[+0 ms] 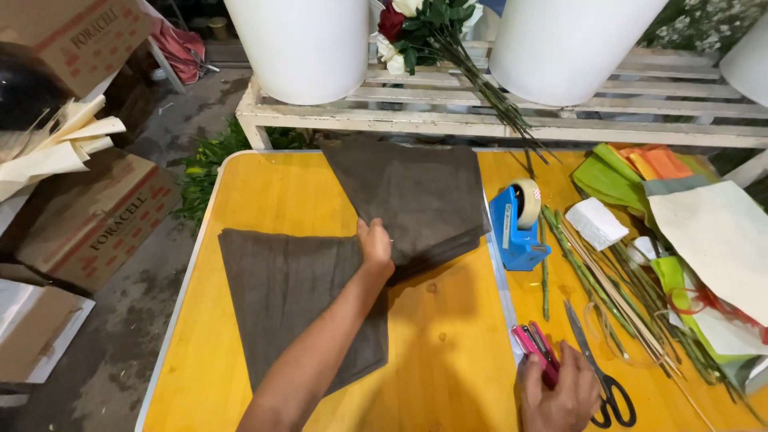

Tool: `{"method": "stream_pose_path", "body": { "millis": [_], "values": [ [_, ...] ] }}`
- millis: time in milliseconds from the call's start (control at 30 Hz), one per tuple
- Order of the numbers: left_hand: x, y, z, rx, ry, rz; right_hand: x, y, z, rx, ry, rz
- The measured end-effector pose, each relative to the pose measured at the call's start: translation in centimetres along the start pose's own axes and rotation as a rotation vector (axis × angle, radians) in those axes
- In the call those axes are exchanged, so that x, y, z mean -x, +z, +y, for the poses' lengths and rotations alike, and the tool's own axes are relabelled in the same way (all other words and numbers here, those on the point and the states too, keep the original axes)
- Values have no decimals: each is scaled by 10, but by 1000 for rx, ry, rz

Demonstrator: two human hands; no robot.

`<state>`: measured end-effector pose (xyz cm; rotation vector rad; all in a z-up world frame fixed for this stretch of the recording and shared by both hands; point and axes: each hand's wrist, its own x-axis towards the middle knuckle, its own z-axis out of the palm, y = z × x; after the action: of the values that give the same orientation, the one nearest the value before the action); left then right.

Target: The person folds brown paper around green flower stems on a yellow table, using a pink stapler to secure the paper at the base. They repeat this process for multiple stems, creating a stack of wrapped items.

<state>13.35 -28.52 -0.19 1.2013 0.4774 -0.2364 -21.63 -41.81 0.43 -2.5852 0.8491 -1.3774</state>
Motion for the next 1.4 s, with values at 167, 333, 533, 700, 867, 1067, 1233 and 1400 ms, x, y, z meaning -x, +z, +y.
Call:
{"method": "stream_pose_path", "body": {
  "millis": [167, 333, 533, 700, 867, 1067, 1233, 1400],
  "values": [
    [-8, -4, -5, 167, 37, -75, -36, 7, -84, -635, 306, -224],
    [15, -4, 12, -58, 55, -126, -81, 68, -130, -835, 554, -702],
    [34, -12, 29, -295, 236, -240, -101, 133, -142, -407, -137, -453],
    [15, -19, 19, -463, 179, -285, -92, 164, -120, -126, -90, -807],
    [-22, -54, 2, -449, 498, -169, -81, 172, -111, -133, -167, -766],
    [2, -174, 65, -586, 714, 40, -68, 167, -111, -211, -277, -509],
    [62, -273, 110, -853, 734, 168, -68, 72, -160, -576, -221, -466],
    [152, -297, 72, -1027, 991, -255, 19, 77, -165, -712, -88, -913]
  ]
}}
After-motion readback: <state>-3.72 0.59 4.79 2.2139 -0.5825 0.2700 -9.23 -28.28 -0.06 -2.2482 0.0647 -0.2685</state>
